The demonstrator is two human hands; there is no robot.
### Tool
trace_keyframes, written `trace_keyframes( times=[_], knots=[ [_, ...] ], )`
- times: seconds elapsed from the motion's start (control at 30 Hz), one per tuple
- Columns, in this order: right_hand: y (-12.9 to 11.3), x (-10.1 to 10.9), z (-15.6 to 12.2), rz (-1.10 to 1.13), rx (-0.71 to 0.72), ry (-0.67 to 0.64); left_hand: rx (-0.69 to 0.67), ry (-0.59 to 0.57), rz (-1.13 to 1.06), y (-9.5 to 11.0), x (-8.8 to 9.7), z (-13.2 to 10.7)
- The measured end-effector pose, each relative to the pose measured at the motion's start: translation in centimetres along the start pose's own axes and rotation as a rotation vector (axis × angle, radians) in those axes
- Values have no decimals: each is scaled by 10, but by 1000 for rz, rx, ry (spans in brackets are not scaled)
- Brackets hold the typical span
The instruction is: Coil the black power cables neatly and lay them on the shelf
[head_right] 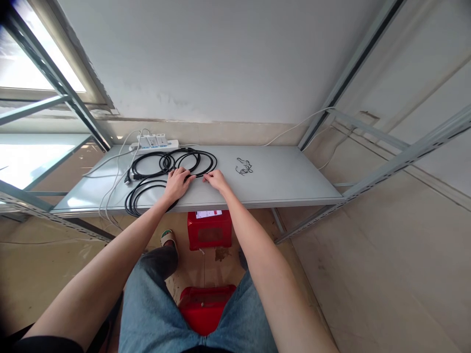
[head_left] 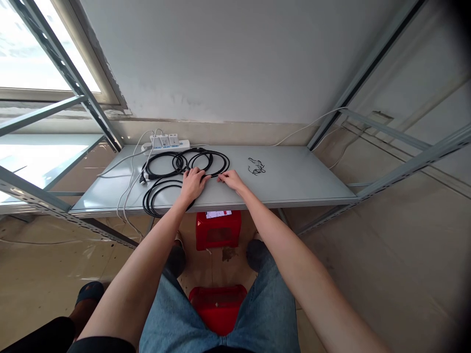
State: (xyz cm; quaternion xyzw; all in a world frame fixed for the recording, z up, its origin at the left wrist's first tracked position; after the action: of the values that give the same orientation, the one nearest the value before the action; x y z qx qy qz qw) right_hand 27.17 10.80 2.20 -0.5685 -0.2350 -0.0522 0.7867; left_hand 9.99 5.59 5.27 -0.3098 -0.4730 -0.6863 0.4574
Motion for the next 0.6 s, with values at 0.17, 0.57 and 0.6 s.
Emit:
trace_keyframes(
  times=[0.17,0.57,0.6],
  knots=[
    [4,-1,1,1,12,6,-2,9,0,0,0,0],
    [8,-5,4,-9,31,-5,-21,40,20,0,1,0],
    [7,-4,4,-9,24,0,-27,48,22,0,2,-1]
  ],
)
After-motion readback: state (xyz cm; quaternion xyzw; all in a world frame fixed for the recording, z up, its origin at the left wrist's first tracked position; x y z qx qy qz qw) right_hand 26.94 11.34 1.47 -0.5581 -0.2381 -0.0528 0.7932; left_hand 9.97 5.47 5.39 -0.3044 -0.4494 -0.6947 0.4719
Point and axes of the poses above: each hand's wrist, its own z-axis towards the middle knuckle, its own x-axis out of the back of the hand, y = z × x, the point moved 7 cm from there along z, towards the middle knuckle, and after that the axes turned 13 degrees about x, right-handed, at the moved point
